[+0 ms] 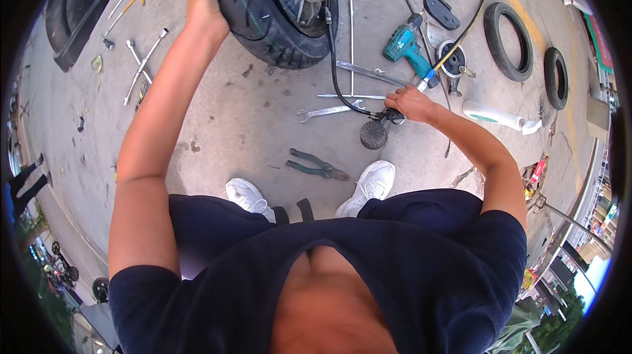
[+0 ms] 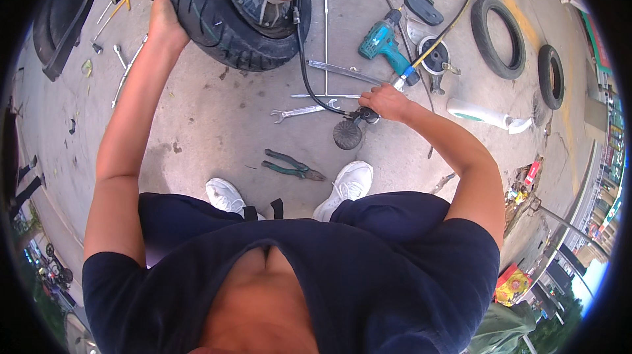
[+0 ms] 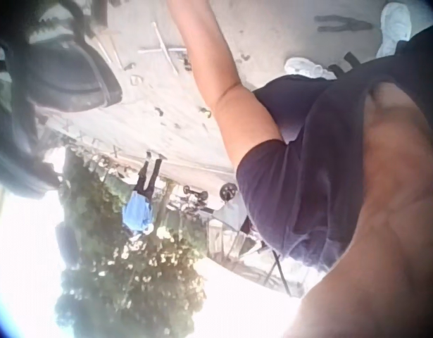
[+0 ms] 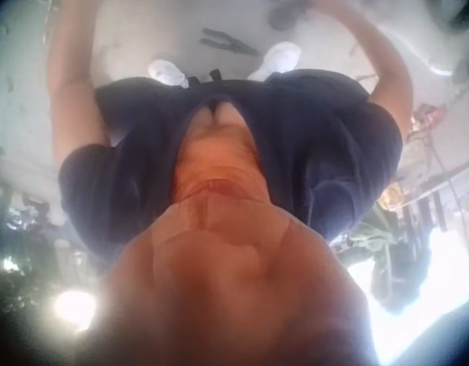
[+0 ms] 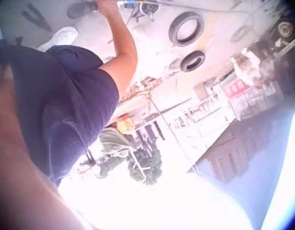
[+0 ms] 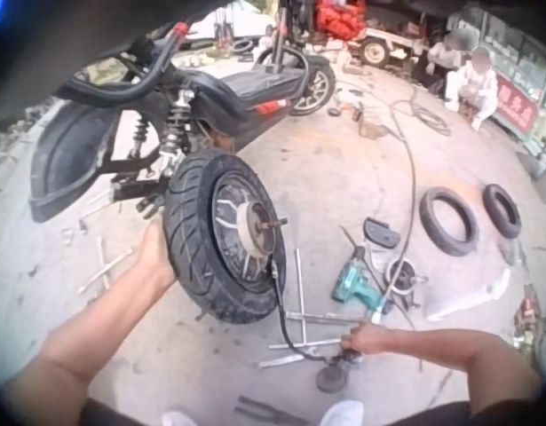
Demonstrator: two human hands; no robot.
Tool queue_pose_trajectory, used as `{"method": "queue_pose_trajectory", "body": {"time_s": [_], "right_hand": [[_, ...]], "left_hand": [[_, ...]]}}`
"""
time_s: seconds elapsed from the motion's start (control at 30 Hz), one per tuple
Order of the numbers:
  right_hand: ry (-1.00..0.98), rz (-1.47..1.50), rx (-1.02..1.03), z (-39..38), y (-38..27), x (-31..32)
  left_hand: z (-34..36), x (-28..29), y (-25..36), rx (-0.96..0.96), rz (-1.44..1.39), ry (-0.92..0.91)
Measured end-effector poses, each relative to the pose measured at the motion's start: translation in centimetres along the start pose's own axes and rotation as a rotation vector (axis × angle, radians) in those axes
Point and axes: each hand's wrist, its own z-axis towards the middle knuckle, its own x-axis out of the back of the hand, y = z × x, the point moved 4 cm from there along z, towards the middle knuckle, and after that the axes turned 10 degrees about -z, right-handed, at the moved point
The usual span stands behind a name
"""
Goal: The person uses a tire lever to pry a motorcycle tire off its rim. They repeatedly insert the lever between the tire bead and rim, rotate the wheel, and work around the circumference to loosen the tire. The tire remains attached to the rim by the end of the clip.
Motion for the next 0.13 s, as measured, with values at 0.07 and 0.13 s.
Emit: {"method": "queue_pose_trajectory", "body": {"time_s": [0.07, 0.13], "right_hand": [[0.001, -0.009, -0.009, 0.0, -0.2, -0.2], [0.008, -0.021, -0.029, 0.2, -0.2, -0.1]], "left_hand": [[0.8, 1.3, 0.7, 0.006, 0.0, -0.061], [2.1, 3.7, 1.5, -0.005, 0.033, -0.098]]}}
